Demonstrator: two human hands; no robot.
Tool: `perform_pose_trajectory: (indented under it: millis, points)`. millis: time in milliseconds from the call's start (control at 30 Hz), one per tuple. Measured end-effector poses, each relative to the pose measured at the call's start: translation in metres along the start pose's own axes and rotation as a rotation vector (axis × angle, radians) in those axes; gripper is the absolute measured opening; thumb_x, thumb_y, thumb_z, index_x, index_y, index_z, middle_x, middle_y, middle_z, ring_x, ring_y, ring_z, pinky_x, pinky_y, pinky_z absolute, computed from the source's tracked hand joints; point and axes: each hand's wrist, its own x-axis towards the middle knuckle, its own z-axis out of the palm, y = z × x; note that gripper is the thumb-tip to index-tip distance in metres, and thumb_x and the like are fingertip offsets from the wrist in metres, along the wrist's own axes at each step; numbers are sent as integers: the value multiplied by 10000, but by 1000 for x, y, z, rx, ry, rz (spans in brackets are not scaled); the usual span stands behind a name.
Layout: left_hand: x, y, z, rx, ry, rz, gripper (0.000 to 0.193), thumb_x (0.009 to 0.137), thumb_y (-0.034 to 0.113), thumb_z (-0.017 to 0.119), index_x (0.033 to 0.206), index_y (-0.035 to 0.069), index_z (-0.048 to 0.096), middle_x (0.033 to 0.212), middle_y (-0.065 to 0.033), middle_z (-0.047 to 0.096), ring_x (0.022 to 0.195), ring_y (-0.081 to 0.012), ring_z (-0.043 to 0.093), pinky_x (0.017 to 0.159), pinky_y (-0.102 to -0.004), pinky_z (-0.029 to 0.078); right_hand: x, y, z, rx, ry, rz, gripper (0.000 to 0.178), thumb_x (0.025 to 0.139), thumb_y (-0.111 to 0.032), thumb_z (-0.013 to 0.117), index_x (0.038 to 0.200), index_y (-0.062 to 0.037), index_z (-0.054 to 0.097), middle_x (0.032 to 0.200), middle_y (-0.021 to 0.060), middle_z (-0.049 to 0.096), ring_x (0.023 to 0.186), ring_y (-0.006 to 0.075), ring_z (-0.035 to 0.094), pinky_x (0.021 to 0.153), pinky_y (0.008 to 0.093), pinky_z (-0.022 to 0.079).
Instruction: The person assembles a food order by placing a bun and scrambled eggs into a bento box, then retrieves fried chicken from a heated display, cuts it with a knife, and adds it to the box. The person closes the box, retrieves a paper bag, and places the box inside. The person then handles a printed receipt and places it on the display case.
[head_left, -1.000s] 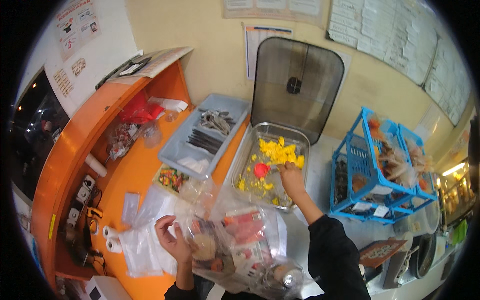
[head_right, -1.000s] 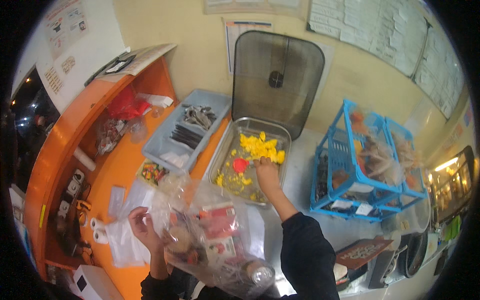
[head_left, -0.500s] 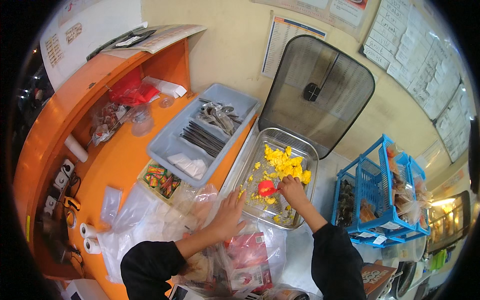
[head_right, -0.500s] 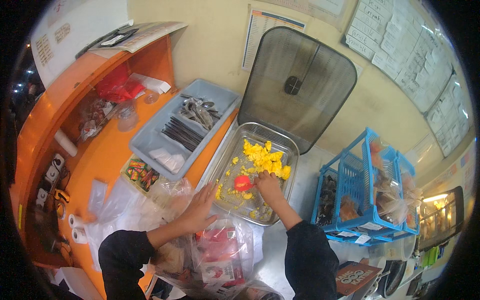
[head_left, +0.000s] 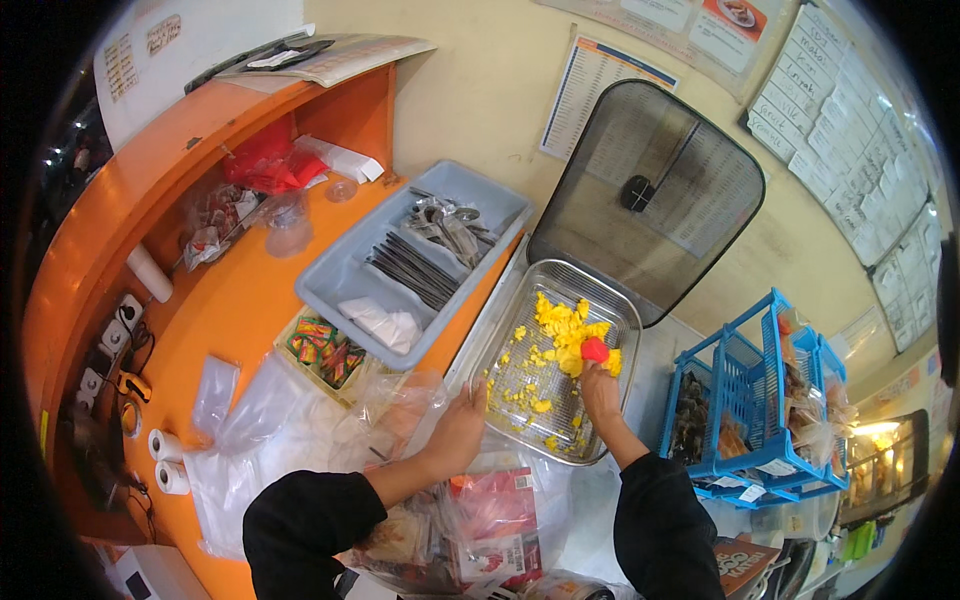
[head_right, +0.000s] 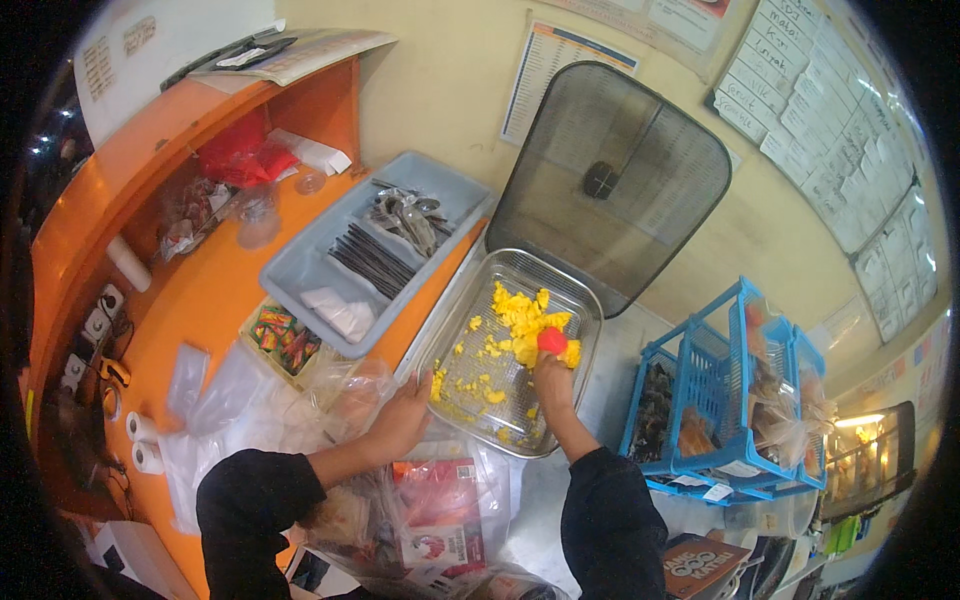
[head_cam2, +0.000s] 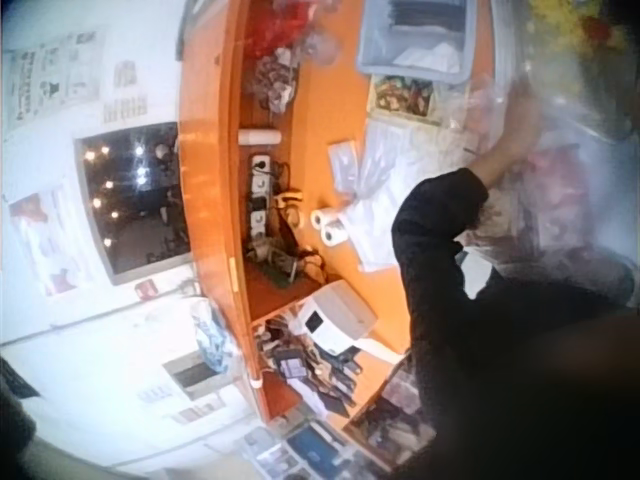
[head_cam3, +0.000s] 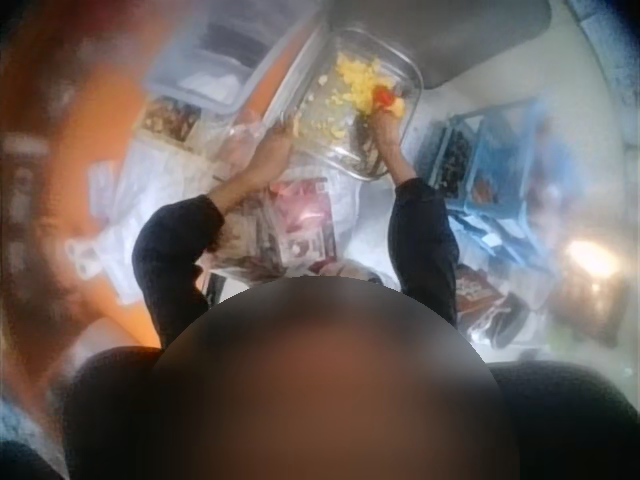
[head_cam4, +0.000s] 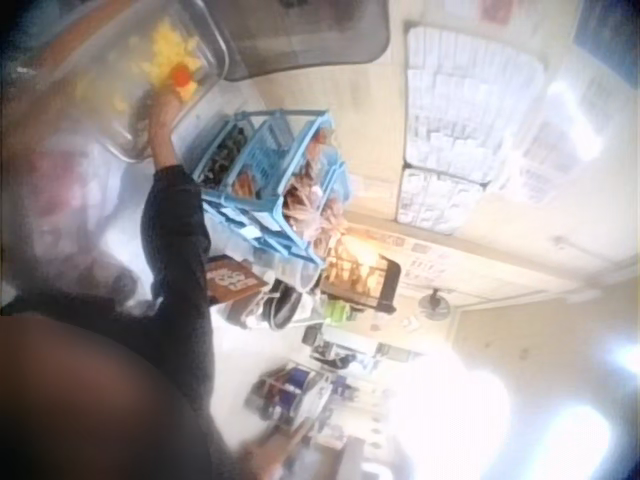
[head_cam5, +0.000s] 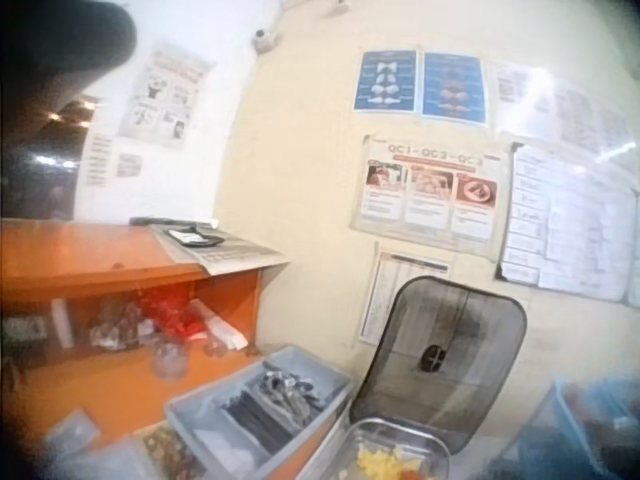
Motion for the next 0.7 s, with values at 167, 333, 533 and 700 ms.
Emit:
perform_pose_trajectory:
  millis: [167, 333, 533, 700]
  points:
    - [-1, 3, -1, -154, 109, -39, 816, 773, 75, 623, 1392, -77, 114, 1345, -321, 341, 1160, -432, 450, 953, -413, 412, -28, -16, -36, 141, 7, -231, 161, 822, -101, 507, 975, -55, 491, 745, 61, 582, 637, 180, 623, 485, 292, 505]
    - [-4, -5, 0, -187, 241, 69, 876, 747, 81, 664, 1400, -61, 98, 1338, -293, 371, 1139, -411, 473, 925, -404, 432, -42, -24, -81, 408, 4, -302, 204, 776, -86, 550, 965, -66, 477, 759, 76, 577, 664, 219, 624, 494, 326, 514]
    - [-4, -5, 2, -205, 237, 47, 873, 738, 81, 674, 1398, -59, 120, 1318, -289, 396, 1145, -408, 467, 940, -399, 420, -36, -16, -107, 379, 14, -303, 227, 775, -97, 554, 984, -72, 467, 787, 75, 579, 692, 216, 626, 500, 340, 516]
    - [-3, -4, -1, -181, 259, 54, 854, 737, 73, 671, 1397, -49, 143, 1314, -290, 401, 1161, -403, 459, 950, -398, 413, -48, -34, -108, 352, 15, -460, 239, 789, -106, 532, 1016, -67, 469, 758, 69, 572, 647, 191, 627, 458, 318, 500]
